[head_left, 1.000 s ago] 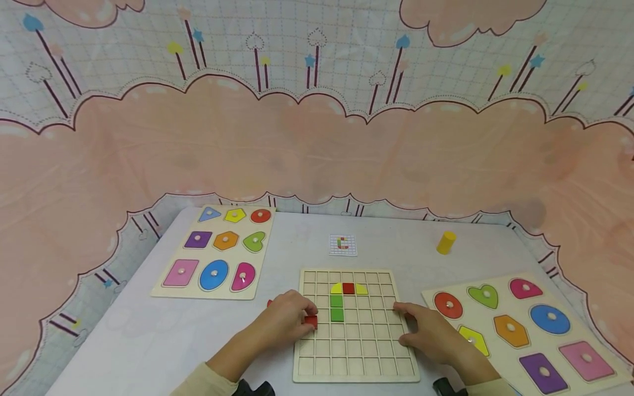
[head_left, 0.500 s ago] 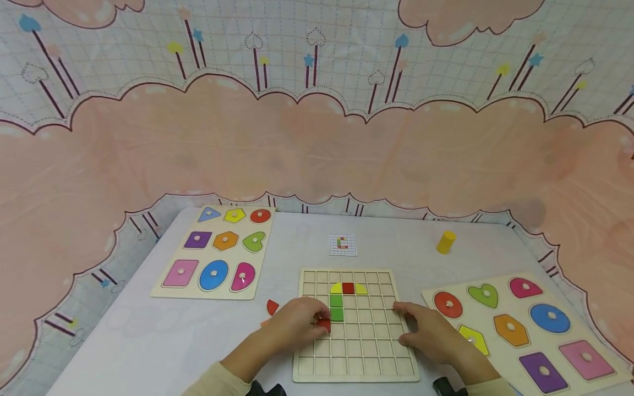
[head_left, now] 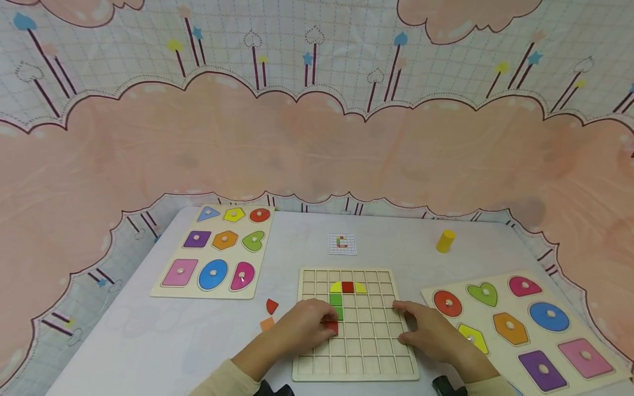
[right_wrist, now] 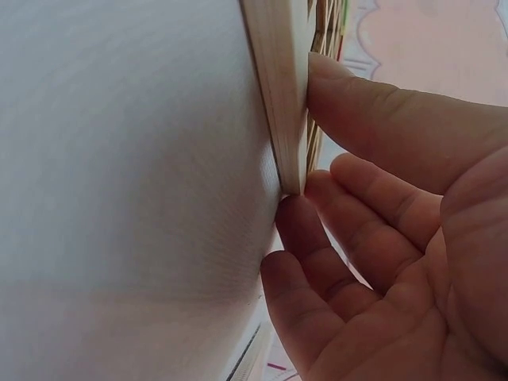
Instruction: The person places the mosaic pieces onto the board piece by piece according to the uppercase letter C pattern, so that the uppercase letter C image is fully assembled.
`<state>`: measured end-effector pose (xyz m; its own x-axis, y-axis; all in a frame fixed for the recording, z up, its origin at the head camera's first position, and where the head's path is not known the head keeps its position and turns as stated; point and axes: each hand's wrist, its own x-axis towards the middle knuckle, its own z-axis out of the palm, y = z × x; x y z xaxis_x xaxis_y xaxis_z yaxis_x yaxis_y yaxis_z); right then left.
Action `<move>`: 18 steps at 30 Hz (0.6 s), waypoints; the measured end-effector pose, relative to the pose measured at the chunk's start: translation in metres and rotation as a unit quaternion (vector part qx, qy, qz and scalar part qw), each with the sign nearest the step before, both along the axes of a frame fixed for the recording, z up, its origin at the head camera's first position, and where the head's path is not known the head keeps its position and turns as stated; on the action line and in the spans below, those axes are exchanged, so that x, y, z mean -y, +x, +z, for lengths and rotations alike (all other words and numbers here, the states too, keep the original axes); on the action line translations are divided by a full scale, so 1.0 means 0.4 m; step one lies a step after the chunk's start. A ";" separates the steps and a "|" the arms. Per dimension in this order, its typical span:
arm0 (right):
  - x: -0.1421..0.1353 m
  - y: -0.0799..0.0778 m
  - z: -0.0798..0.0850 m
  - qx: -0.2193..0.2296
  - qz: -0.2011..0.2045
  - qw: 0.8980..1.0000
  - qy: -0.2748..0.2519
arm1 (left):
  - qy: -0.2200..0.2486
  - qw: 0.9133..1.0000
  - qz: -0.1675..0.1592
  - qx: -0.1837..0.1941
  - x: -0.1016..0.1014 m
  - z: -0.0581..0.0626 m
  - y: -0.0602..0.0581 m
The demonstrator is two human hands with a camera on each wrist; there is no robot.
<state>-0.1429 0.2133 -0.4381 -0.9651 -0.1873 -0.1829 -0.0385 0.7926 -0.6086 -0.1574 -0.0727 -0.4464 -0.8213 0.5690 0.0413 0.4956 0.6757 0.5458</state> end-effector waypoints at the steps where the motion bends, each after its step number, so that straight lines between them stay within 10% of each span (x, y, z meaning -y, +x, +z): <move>1: 0.000 0.000 -0.001 -0.001 0.001 1.000 0.000 | -0.002 1.000 -0.001 -0.001 -0.001 0.000 0.000; 18: -0.004 -0.003 -0.002 0.005 0.000 1.000 -0.009 | -0.007 1.000 -0.008 -0.006 -0.017 -0.005 0.001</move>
<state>-0.1441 0.2148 -0.4390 -0.9633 -0.1904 -0.1893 -0.0318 0.7811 -0.6236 -0.1572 -0.0658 -0.4484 -0.8116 0.5826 0.0436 0.5129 0.6748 0.5306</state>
